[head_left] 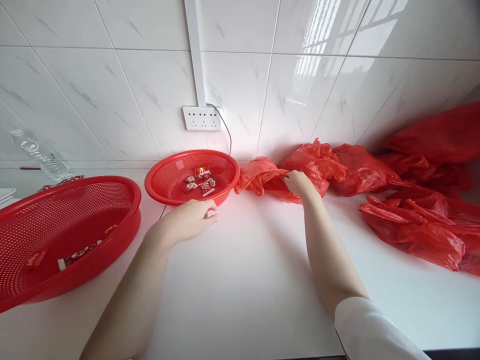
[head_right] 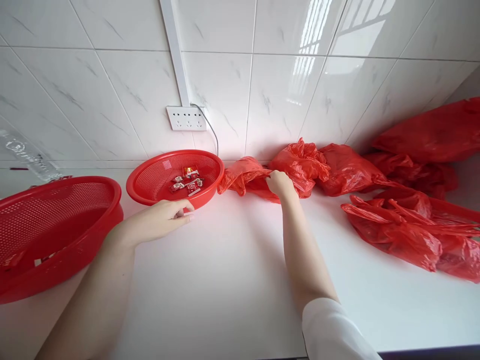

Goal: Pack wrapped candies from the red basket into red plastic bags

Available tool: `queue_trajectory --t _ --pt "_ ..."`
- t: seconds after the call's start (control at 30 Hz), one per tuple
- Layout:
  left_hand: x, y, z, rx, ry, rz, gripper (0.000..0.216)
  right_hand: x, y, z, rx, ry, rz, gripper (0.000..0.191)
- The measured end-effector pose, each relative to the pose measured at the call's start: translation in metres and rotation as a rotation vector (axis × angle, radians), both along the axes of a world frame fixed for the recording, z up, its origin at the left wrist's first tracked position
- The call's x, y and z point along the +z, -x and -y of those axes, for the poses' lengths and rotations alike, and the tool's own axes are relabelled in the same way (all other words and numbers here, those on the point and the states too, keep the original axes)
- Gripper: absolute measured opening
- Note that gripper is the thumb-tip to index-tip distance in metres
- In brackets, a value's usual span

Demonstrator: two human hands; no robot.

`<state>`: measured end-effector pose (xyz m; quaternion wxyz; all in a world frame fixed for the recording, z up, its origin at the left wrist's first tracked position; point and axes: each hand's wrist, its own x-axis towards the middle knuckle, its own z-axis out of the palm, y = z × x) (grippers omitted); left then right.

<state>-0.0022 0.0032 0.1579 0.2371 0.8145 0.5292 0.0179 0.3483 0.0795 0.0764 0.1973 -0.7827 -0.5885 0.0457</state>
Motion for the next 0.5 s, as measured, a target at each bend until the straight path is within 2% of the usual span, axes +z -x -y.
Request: queue_trajectory --t 0.1,0.27,0.33,0.43,0.5 --pt "-0.004 -0.012 0.002 -0.047 -0.072 0.071 0.031 0.021 0.004 0.015 0.063 -0.091 0.003 0.026" --pt "-0.006 -0.039 0.016 -0.133 -0.386 0.31 0.028 0.052 0.017 0.05 0.147 -0.236 -0.04 0.023" --pt "-0.008 -0.048 0.022 -0.177 -0.466 0.348 0.038 0.062 0.023 0.064 0.232 -0.216 -0.082 0.032" --pt "-0.016 -0.056 0.024 -0.222 -0.579 0.315 0.062 0.073 0.033 0.078 0.438 -0.158 -0.193 0.039" --pt "-0.021 -0.055 0.02 -0.196 -0.639 0.284 0.055 0.077 0.039 0.082 0.566 -0.12 -0.267 0.041"
